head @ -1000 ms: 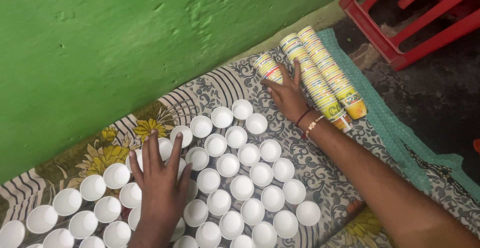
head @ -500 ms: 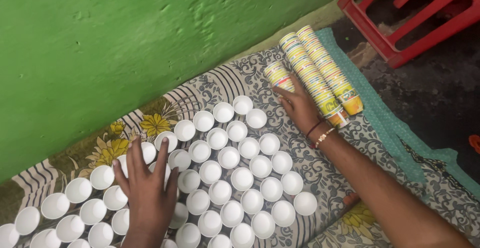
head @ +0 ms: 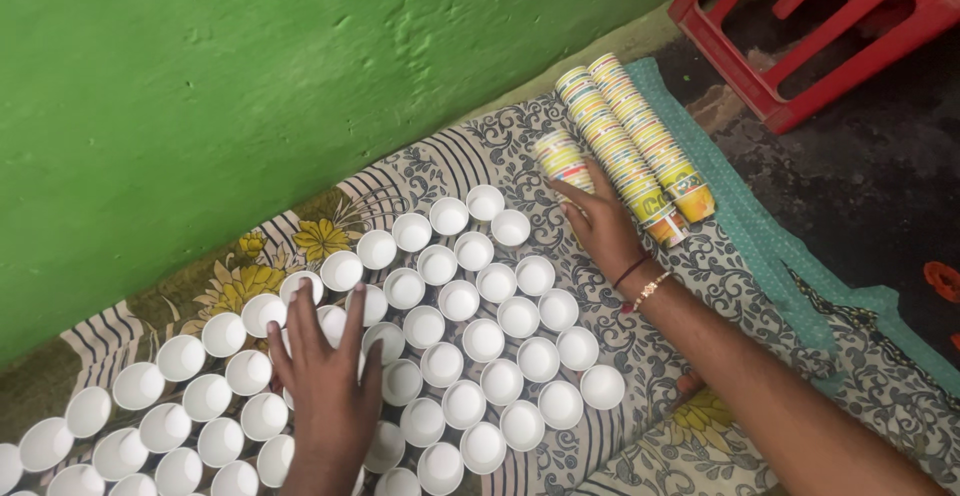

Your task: The person arranges white paper cups in neat rows on a patterned cloth on the floor. They repeatedly pick up cups from stacks and place them into the grid, adjusting positions to maintain alignment.

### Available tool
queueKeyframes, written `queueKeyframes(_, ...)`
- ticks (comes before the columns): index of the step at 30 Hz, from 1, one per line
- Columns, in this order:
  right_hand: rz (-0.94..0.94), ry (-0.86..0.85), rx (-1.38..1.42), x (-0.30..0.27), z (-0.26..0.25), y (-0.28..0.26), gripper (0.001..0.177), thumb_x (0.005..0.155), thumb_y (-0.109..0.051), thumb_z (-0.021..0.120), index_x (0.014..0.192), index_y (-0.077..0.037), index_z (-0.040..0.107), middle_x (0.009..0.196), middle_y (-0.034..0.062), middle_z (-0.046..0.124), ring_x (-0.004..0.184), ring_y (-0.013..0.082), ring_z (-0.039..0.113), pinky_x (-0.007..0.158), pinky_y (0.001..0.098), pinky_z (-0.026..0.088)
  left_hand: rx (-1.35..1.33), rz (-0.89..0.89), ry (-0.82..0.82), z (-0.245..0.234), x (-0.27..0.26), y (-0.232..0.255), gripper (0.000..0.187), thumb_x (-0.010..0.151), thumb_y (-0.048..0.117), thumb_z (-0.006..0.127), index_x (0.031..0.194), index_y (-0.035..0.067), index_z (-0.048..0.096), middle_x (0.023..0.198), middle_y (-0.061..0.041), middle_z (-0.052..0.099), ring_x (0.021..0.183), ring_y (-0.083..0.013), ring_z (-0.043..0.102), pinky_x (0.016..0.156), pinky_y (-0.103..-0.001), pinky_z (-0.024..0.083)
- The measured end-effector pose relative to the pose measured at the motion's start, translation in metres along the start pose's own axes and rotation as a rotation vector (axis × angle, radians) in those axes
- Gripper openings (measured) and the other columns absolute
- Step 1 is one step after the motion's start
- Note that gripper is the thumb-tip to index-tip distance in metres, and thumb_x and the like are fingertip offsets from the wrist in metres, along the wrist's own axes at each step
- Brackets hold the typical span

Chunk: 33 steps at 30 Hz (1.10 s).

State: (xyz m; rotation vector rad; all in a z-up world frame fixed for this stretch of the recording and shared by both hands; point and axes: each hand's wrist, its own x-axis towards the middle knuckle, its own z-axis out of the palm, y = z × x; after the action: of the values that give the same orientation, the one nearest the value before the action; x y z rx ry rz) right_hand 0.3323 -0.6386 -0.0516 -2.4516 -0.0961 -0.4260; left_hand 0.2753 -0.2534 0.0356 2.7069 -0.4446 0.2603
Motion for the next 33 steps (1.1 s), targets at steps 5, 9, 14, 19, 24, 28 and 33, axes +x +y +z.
queueKeyframes(5, 0.118, -0.133, 0.069, -0.001, -0.004, 0.017, 0.034, 0.095, -0.013, 0.068, 0.129, -0.015, 0.073, 0.145, 0.0273, 0.053, 0.134, 0.0409, 0.054, 0.111, 0.0428, 0.044, -0.014, 0.005, -0.034, -0.004, -0.011, 0.010, 0.076, 0.078, 0.014, 0.072, 0.150, 0.022, 0.046, 0.160, -0.026, 0.023, 0.150, -0.0429, 0.023, 0.121, -0.066, 0.011)
queueKeyframes(9, 0.128, -0.203, 0.154, 0.008, -0.008, 0.027, 0.035, 0.094, -0.014, 0.068, 0.129, -0.013, 0.073, 0.130, 0.0221, 0.063, 0.124, 0.0329, 0.062, 0.108, 0.0381, 0.048, -0.026, 0.011, -0.017, -0.009, -0.017, 0.014, 0.075, 0.078, 0.013, 0.072, 0.148, 0.023, 0.046, 0.161, -0.026, 0.023, 0.150, -0.0431, 0.022, 0.120, -0.066, 0.011)
queueKeyframes(14, 0.344, -0.334, 0.593, 0.013, -0.018, 0.029, 0.033, 0.099, -0.018, 0.064, 0.131, -0.011, 0.070, 0.126, 0.0124, 0.073, 0.115, 0.0177, 0.066, 0.099, 0.0291, 0.052, 0.001, 0.004, -0.022, -0.016, -0.021, 0.020, 0.078, 0.077, 0.010, 0.071, 0.150, 0.023, 0.045, 0.161, -0.027, 0.022, 0.149, -0.0444, 0.022, 0.120, -0.067, 0.010)
queueKeyframes(19, 0.296, -0.301, 0.505, 0.004, -0.025, 0.022, 0.035, 0.098, -0.016, 0.064, 0.130, -0.005, 0.071, 0.125, 0.0106, 0.073, 0.113, 0.0134, 0.066, 0.098, 0.0261, 0.052, -0.017, 0.017, -0.004, -0.027, -0.027, 0.030, 0.078, 0.077, 0.010, 0.072, 0.149, 0.023, 0.045, 0.160, -0.028, 0.022, 0.149, -0.0446, 0.022, 0.119, -0.067, 0.010)
queueKeyframes(24, 0.612, -0.309, 0.852, -0.006, -0.043, 0.011, 0.039, 0.099, -0.016, 0.061, 0.136, -0.005, 0.066, 0.126, 0.0098, 0.071, 0.111, 0.0144, 0.066, 0.095, 0.0276, 0.053, -0.033, 0.008, 0.002, -0.037, -0.038, 0.039, 0.080, 0.074, 0.010, 0.072, 0.149, 0.022, 0.045, 0.160, -0.028, 0.021, 0.150, -0.0453, 0.021, 0.119, -0.066, 0.009)
queueKeyframes(28, 0.674, -0.276, 0.823, -0.015, -0.055, 0.008, 0.041, 0.098, -0.015, 0.060, 0.138, -0.007, 0.064, 0.129, 0.0087, 0.070, 0.112, 0.0146, 0.066, 0.096, 0.0277, 0.054, -0.012, -0.019, -0.009, -0.041, -0.050, 0.041, 0.082, 0.073, 0.008, 0.072, 0.149, 0.023, 0.045, 0.161, -0.027, 0.021, 0.150, -0.0448, 0.020, 0.119, -0.065, 0.008)
queueKeyframes(33, 0.561, -0.173, 0.842, -0.038, -0.050, 0.010, 0.040, 0.098, -0.013, 0.062, 0.137, -0.005, 0.066, 0.137, 0.0086, 0.067, 0.118, 0.0126, 0.063, 0.100, 0.0262, 0.051, 0.007, 0.003, 0.025, -0.049, -0.062, 0.045, 0.085, 0.071, 0.005, 0.071, 0.149, 0.023, 0.045, 0.161, -0.027, 0.021, 0.151, -0.0438, 0.020, 0.121, -0.065, 0.008)
